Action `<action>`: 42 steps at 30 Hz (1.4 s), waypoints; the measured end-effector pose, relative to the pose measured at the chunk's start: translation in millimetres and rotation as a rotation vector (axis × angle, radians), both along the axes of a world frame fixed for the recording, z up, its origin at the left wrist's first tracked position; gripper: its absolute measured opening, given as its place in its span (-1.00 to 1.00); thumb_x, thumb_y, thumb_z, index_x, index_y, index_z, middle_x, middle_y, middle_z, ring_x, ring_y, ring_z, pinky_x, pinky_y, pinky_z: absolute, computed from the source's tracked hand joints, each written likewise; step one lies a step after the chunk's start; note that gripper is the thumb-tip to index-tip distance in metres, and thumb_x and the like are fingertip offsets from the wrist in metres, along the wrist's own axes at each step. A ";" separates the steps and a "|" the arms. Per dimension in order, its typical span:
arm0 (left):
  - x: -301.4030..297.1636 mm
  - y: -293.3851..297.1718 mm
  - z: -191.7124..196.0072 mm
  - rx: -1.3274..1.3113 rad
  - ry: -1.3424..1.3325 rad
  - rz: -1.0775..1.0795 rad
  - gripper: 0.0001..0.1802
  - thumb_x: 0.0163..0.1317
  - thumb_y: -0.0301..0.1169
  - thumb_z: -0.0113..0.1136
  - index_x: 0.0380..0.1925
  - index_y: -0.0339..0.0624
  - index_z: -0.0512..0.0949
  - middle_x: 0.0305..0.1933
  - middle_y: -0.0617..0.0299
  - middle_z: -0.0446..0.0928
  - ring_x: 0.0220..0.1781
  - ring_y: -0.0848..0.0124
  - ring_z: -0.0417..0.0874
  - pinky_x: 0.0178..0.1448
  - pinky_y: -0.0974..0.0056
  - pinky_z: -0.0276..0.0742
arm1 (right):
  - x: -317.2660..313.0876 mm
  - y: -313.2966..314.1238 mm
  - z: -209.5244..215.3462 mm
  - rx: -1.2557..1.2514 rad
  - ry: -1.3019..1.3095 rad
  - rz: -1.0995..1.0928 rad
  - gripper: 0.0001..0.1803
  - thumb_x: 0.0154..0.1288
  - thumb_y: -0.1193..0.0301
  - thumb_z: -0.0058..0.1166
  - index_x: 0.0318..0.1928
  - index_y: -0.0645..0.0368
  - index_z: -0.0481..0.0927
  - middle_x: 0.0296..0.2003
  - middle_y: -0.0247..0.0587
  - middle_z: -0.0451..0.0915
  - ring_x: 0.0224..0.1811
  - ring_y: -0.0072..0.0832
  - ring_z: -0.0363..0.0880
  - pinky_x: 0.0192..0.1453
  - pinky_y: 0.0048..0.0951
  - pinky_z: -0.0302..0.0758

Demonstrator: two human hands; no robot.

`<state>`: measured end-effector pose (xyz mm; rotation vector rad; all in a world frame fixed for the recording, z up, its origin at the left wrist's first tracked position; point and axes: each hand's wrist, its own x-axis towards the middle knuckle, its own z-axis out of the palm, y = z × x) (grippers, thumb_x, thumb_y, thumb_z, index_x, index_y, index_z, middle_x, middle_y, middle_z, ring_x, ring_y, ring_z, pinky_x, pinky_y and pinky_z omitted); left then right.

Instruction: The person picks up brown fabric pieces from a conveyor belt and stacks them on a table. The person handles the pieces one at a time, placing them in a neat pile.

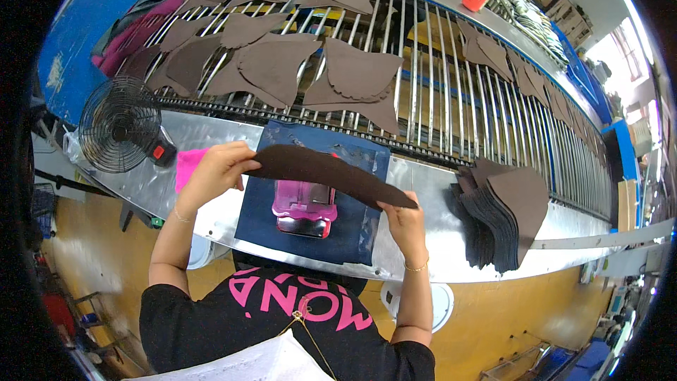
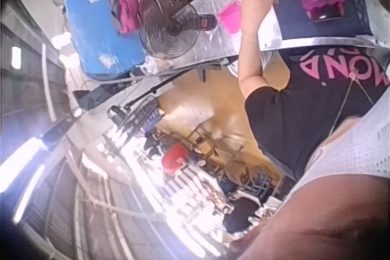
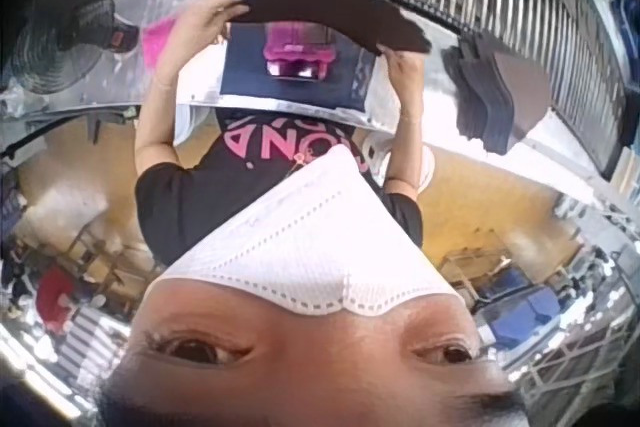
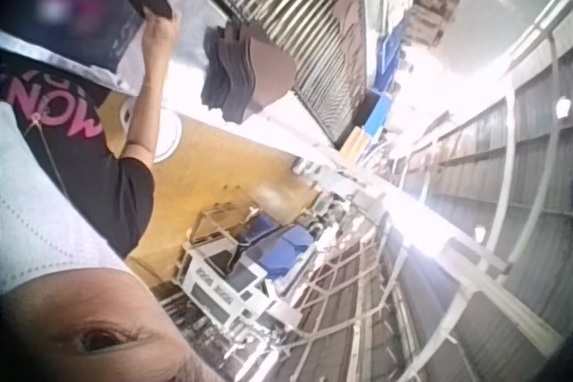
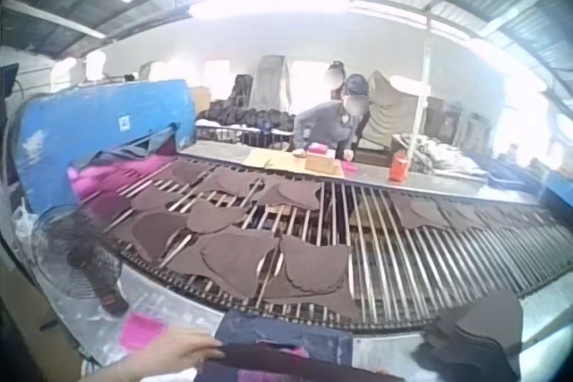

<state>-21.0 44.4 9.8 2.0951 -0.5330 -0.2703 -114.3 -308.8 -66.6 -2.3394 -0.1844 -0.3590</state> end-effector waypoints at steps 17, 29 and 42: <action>72.7 -165.4 45.1 -0.223 -0.697 -0.455 -0.93 0.08 -0.39 0.26 -0.48 -0.13 0.61 -0.31 0.15 0.43 -0.23 0.18 0.55 -0.20 0.14 0.48 | -95.2 -109.5 71.0 0.324 0.106 -0.458 -0.84 0.25 0.46 0.20 -0.37 0.29 0.51 -0.53 -0.40 0.50 -0.46 -0.62 0.38 -0.35 -0.57 0.35; 164.8 -167.6 167.5 0.326 -1.562 -0.159 -0.81 0.06 -0.31 0.26 -0.28 0.10 0.66 0.06 0.20 0.41 0.15 0.20 0.44 0.14 0.08 0.41 | 125.8 -15.4 87.1 0.358 0.041 -0.137 -0.85 0.38 0.44 0.03 -0.23 0.31 0.48 -0.54 -0.32 0.56 -0.54 -0.60 0.60 -0.49 -0.61 0.49; 26.3 24.1 77.2 -0.215 -0.871 0.259 -0.44 -0.02 -0.41 0.42 0.06 -0.11 0.52 0.21 0.01 0.32 0.21 0.12 0.42 0.22 0.12 0.40 | 391.9 115.4 -57.6 1.266 0.532 -0.014 -0.70 0.38 0.64 -0.24 0.07 0.13 0.21 -0.17 -0.08 0.46 -0.27 -0.28 0.65 -0.35 -0.39 0.65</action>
